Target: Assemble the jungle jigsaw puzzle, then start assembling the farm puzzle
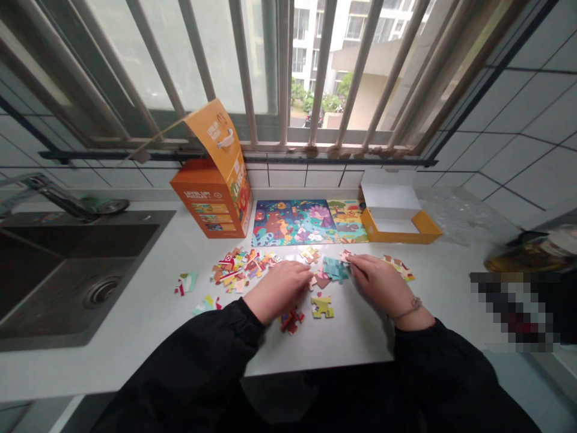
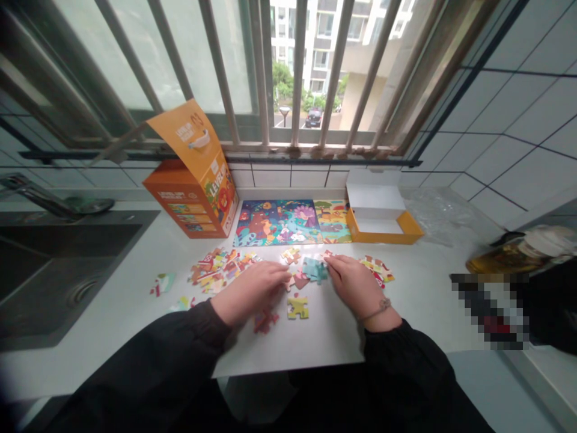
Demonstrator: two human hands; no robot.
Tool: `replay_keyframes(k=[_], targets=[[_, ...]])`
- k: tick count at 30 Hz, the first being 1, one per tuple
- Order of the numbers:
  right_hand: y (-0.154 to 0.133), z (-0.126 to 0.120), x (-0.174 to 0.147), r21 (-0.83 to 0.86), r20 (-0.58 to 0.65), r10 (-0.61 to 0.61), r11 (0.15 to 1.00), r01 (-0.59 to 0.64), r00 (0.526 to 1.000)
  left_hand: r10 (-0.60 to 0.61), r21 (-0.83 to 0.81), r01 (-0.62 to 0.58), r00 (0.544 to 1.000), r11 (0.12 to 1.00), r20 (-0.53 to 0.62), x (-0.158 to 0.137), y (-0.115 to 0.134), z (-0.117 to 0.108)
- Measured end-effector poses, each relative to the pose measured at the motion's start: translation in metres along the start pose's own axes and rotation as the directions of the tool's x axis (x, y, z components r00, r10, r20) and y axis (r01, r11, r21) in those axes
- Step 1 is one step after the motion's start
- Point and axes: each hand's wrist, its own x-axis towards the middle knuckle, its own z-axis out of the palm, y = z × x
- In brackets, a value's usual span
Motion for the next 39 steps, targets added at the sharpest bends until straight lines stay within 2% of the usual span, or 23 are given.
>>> replay_keyframes(k=[2, 5, 9, 12, 16, 18, 22, 25, 28, 31, 33, 36, 39], targets=[[0.005, 0.0, -0.003, -0.088, 0.0, 0.017, 0.996, -0.017, 1.0, 0.024, -0.009, -0.024, 0.999, 1.0, 0.022, 0.004, 0.008, 0.007], [0.005, 0.005, -0.005, -0.146, 0.057, -0.007, 0.989, 0.015, 0.998, -0.012, -0.003, 0.012, 1.0, 1.0, 0.011, 0.001, 0.009, 0.012], [-0.006, 0.017, -0.002, -0.096, 0.053, -0.103, 0.989, 0.108, 0.993, -0.072, -0.001, 0.072, 0.997, 0.997, -0.011, -0.012, -0.005, 0.006], [-0.02, 0.023, 0.005, -0.055, 0.108, -0.149, 0.986, 0.155, 0.983, -0.106, -0.012, 0.105, 0.994, 0.994, -0.016, -0.019, -0.014, -0.002], [-0.036, 0.021, 0.014, -0.093, 0.209, -0.18, 0.975, 0.203, 0.961, -0.155, -0.056, 0.153, 0.987, 0.987, -0.031, -0.021, -0.018, -0.006], [-0.037, 0.018, 0.015, -0.086, 0.208, -0.199, 0.972, 0.22, 0.958, -0.166, -0.108, 0.161, 0.985, 0.981, -0.04, -0.018, -0.016, -0.005], [-0.032, 0.014, 0.012, 0.011, 0.076, -0.109, 0.994, 0.108, 0.991, -0.174, -0.279, 0.15, 0.983, 0.948, -0.063, -0.006, -0.002, 0.0], [-0.037, 0.015, 0.007, 0.195, -0.022, -0.002, 0.981, 0.006, 1.0, -0.251, -0.442, 0.192, 0.965, 0.876, -0.079, 0.007, 0.014, 0.002], [-0.052, 0.018, 0.001, 0.381, -0.043, 0.053, 0.924, -0.033, 0.998, -0.332, -0.583, 0.244, 0.942, 0.775, -0.048, 0.018, 0.025, 0.004], [-0.059, 0.022, -0.004, 0.467, -0.022, 0.105, 0.88, -0.083, 0.994, -0.386, -0.668, 0.283, 0.922, 0.688, -0.008, 0.019, 0.024, 0.003], [-0.053, 0.025, -0.008, 0.444, -0.05, 0.145, 0.889, -0.108, 0.988, -0.426, -0.704, 0.314, 0.905, 0.638, 0.017, 0.016, 0.018, 0.002], [-0.037, 0.026, -0.015, 0.322, -0.137, 0.182, 0.938, -0.13, 0.974, -0.463, -0.735, 0.352, 0.884, 0.579, 0.059, 0.011, 0.01, 0.003], [-0.031, 0.023, -0.027, 0.181, -0.141, 0.194, 0.969, -0.168, 0.971, -0.461, -0.741, 0.371, 0.883, 0.56, 0.093, 0.015, 0.009, 0.009]])
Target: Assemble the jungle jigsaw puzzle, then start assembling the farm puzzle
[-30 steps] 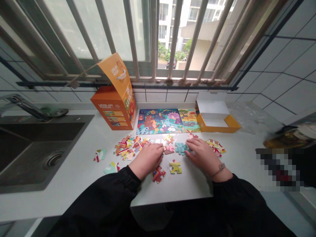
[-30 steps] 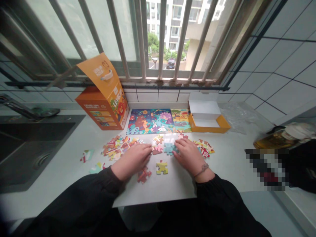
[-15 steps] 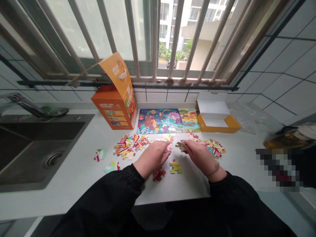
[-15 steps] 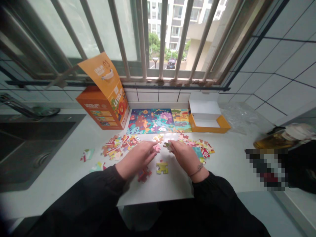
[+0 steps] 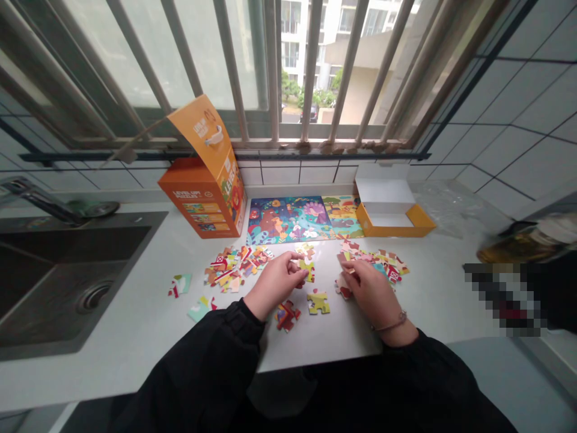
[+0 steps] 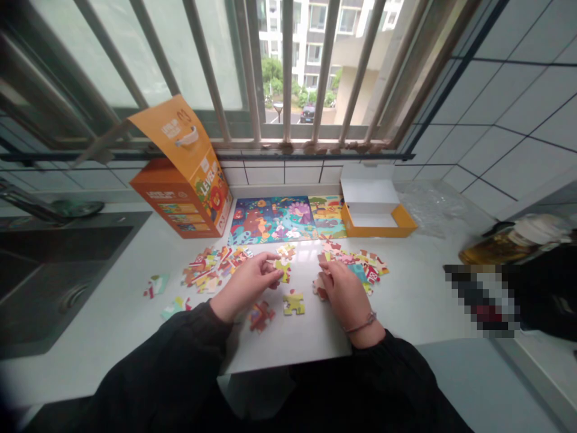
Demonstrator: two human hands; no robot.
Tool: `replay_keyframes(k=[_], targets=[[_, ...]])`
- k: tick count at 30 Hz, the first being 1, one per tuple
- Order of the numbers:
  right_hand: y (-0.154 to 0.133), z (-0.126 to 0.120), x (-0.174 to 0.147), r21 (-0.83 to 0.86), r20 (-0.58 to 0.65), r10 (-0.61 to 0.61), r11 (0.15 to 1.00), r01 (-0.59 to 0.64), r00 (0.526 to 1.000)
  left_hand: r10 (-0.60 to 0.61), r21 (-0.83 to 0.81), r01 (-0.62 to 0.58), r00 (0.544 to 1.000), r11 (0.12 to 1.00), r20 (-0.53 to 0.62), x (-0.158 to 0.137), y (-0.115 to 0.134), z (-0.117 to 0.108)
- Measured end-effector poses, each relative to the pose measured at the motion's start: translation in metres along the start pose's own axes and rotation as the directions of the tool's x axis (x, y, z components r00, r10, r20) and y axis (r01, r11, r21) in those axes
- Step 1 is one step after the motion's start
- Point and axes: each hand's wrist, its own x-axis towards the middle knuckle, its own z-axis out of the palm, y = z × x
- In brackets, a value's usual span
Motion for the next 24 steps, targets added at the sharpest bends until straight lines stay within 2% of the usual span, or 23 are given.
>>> replay_keyframes(k=[5, 10, 14, 18, 19, 21, 24], targets=[[-0.003, -0.014, -0.022, -0.233, -0.003, -0.053, 0.971, 0.051, 0.999, 0.065, 0.128, -0.064, 0.998, 0.99, -0.004, 0.011, 0.007, 0.024], [0.037, -0.027, -0.027, -0.38, -0.078, 0.057, 0.921, -0.083, 0.995, 0.254, 0.325, -0.249, 0.967, 0.912, 0.027, 0.004, 0.011, 0.039], [0.069, -0.028, -0.025, -0.378, -0.055, 0.105, 0.918, -0.118, 0.993, 0.387, 0.368, -0.435, 0.9, 0.822, 0.199, -0.004, 0.013, 0.052], [0.075, -0.029, -0.023, -0.307, 0.009, 0.075, 0.949, -0.069, 0.997, 0.477, 0.377, -0.628, 0.771, 0.681, 0.421, -0.008, 0.021, 0.068], [0.074, -0.03, -0.021, -0.306, 0.035, 0.074, 0.95, -0.06, 0.997, 0.48, 0.399, -0.653, 0.751, 0.644, 0.454, -0.01, 0.022, 0.072], [0.073, -0.034, -0.013, -0.325, 0.077, 0.071, 0.945, -0.042, 0.994, 0.473, 0.441, -0.666, 0.742, 0.601, 0.476, -0.014, 0.025, 0.075], [0.074, -0.038, 0.006, -0.358, 0.091, 0.048, 0.934, -0.013, 0.995, 0.458, 0.459, -0.651, 0.756, 0.604, 0.468, -0.02, 0.028, 0.076]])
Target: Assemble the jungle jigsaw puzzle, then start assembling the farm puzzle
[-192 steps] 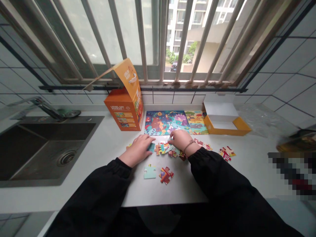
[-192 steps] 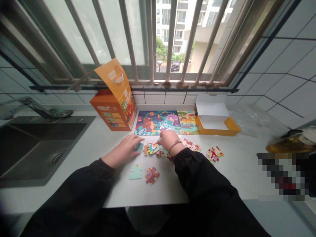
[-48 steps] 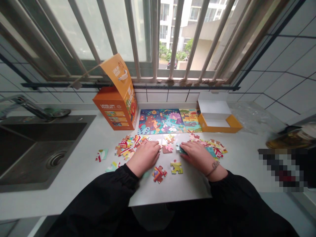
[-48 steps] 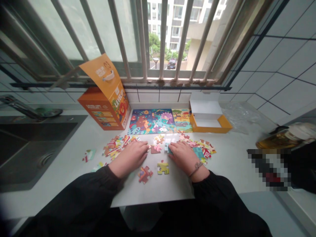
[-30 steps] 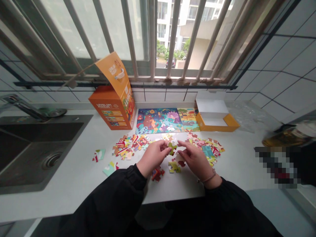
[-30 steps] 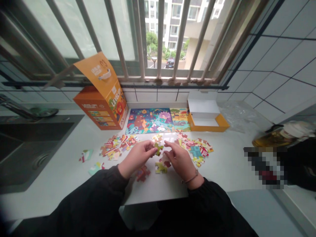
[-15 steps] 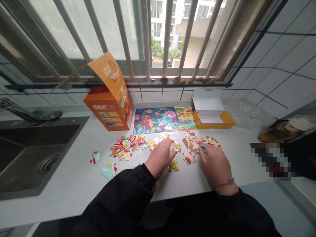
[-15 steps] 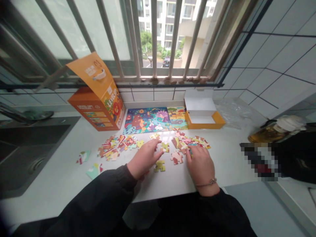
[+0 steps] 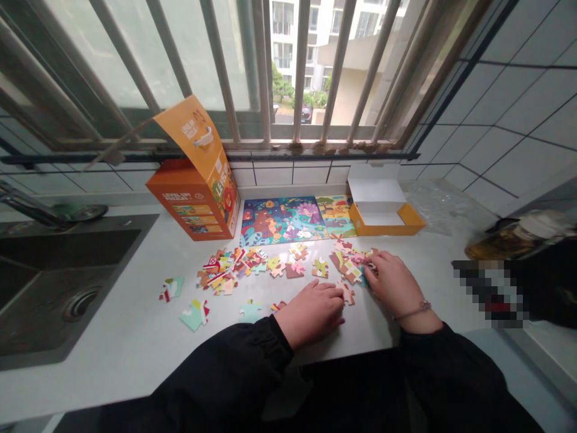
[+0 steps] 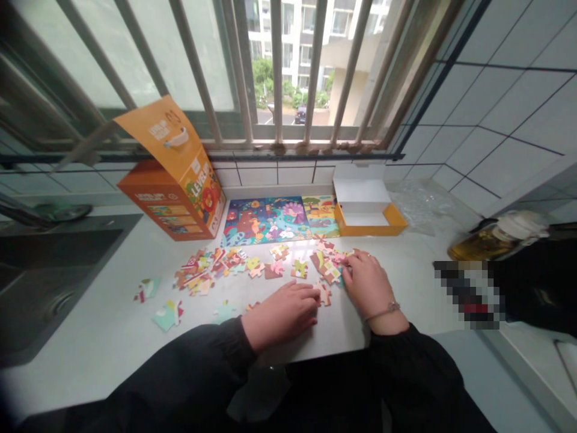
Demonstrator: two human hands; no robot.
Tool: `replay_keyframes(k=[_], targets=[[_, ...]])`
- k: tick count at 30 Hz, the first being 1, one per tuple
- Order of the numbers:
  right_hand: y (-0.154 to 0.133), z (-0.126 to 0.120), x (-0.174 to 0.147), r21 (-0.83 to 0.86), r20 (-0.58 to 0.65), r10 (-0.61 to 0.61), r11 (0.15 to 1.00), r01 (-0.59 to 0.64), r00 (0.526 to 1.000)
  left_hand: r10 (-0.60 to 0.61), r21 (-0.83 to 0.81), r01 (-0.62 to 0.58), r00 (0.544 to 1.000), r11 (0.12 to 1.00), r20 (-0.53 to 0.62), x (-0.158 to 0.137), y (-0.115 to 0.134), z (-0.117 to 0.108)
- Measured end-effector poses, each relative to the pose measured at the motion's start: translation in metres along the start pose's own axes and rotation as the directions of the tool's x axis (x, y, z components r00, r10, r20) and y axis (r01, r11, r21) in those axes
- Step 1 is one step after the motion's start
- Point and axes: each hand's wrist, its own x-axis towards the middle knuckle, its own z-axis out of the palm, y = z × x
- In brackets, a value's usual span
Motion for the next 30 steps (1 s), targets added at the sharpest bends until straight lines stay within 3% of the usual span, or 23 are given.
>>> replay_keyframes(k=[4, 9, 17, 23, 26, 30], targets=[[0.003, 0.003, 0.031, -0.001, 0.077, -0.053, 0.999, 0.053, 0.996, -0.161, 0.078, 0.164, 0.986, 0.983, -0.045, -0.006, -0.006, -0.007], [0.006, 0.005, 0.048, 0.01, 0.106, -0.068, 0.998, 0.067, 0.992, -0.433, 0.168, 0.46, 0.885, 0.872, -0.173, -0.015, -0.035, -0.021], [0.0, -0.013, 0.036, 0.111, 0.04, -0.087, 0.99, 0.082, 0.995, -0.471, 0.148, 0.484, 0.874, 0.862, -0.116, -0.014, -0.073, -0.041], [-0.034, -0.038, 0.028, 0.404, -0.138, -0.005, 0.913, 0.061, 0.99, -0.469, 0.112, 0.48, 0.876, 0.87, -0.111, -0.013, -0.081, -0.044], [-0.068, -0.035, 0.029, 0.616, 0.029, -0.055, 0.787, 0.026, 0.998, -0.441, 0.105, 0.451, 0.891, 0.886, -0.111, -0.014, -0.081, -0.046], [-0.108, -0.011, 0.04, 0.765, 0.286, -0.009, 0.605, -0.222, 0.958, -0.442, 0.125, 0.46, 0.885, 0.879, -0.148, -0.025, -0.075, -0.047]])
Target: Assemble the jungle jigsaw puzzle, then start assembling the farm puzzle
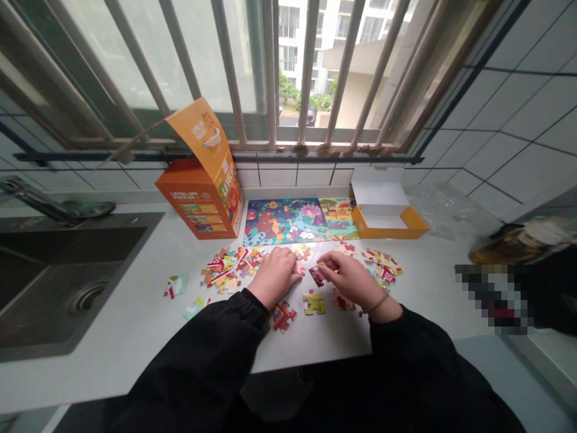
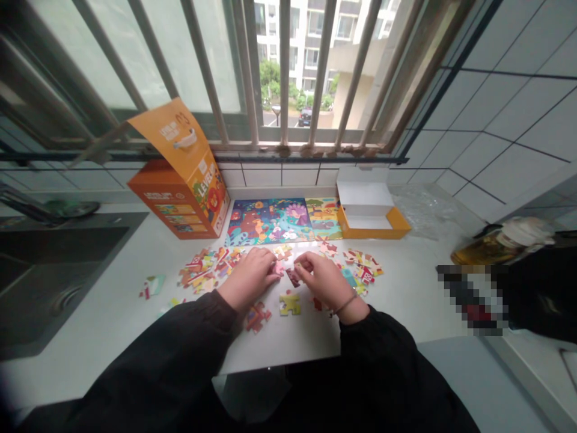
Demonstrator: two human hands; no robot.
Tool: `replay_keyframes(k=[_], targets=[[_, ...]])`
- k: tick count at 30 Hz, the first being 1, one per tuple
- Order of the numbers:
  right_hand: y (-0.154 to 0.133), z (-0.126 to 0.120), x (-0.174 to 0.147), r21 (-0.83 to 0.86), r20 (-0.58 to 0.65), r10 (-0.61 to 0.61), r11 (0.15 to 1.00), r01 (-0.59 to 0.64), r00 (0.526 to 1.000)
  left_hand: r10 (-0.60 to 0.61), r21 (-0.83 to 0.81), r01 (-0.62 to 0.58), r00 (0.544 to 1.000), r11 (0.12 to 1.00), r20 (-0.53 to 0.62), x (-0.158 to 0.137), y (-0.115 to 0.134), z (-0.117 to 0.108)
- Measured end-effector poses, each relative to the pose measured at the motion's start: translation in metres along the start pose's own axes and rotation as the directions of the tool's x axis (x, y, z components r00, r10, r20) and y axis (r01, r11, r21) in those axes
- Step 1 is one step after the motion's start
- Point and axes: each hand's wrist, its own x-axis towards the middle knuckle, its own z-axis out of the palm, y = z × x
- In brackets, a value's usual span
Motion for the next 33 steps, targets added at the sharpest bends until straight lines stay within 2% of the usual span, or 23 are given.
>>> replay_keyframes(k=[2, 6, 9, 12, 17, 21, 25, 33], targets=[[0.003, 0.017, 0.011, 0.08, -0.001, 0.084, 0.993, -0.083, 0.996, 0.012, 0.004, -0.012, 1.0, 1.0, 0.0, -0.009, -0.002, -0.001], [0.01, 0.037, 0.025, 0.212, 0.027, 0.167, 0.963, -0.169, 0.986, 0.066, -0.004, -0.066, 0.998, 0.998, 0.011, -0.029, -0.012, -0.004], [0.011, 0.044, 0.023, 0.28, 0.053, 0.179, 0.942, -0.187, 0.982, 0.085, -0.016, -0.085, 0.996, 0.996, 0.001, -0.041, -0.023, -0.007], [0.011, 0.049, 0.018, 0.279, 0.068, 0.184, 0.94, -0.196, 0.981, 0.09, -0.04, -0.091, 0.996, 0.995, -0.02, -0.048, -0.032, -0.008], [0.014, 0.055, 0.013, 0.166, 0.055, 0.201, 0.964, -0.207, 0.978, 0.104, -0.143, -0.115, 0.991, 0.983, -0.084, -0.051, -0.043, -0.003], [0.012, 0.055, 0.012, -0.083, 0.01, 0.145, 0.986, -0.144, 0.989, 0.093, -0.191, -0.108, 0.992, 0.976, -0.086, -0.051, -0.047, -0.001], [0.005, 0.054, 0.012, -0.273, -0.004, 0.104, 0.957, -0.101, 0.995, 0.049, -0.21, -0.064, 0.996, 0.976, -0.073, -0.051, -0.046, -0.001], [0.002, 0.06, 0.01, -0.4, -0.084, -0.017, 0.916, -0.018, 0.996, -0.017, -0.261, -0.003, 0.997, 0.965, -0.075, -0.049, -0.045, 0.002]])
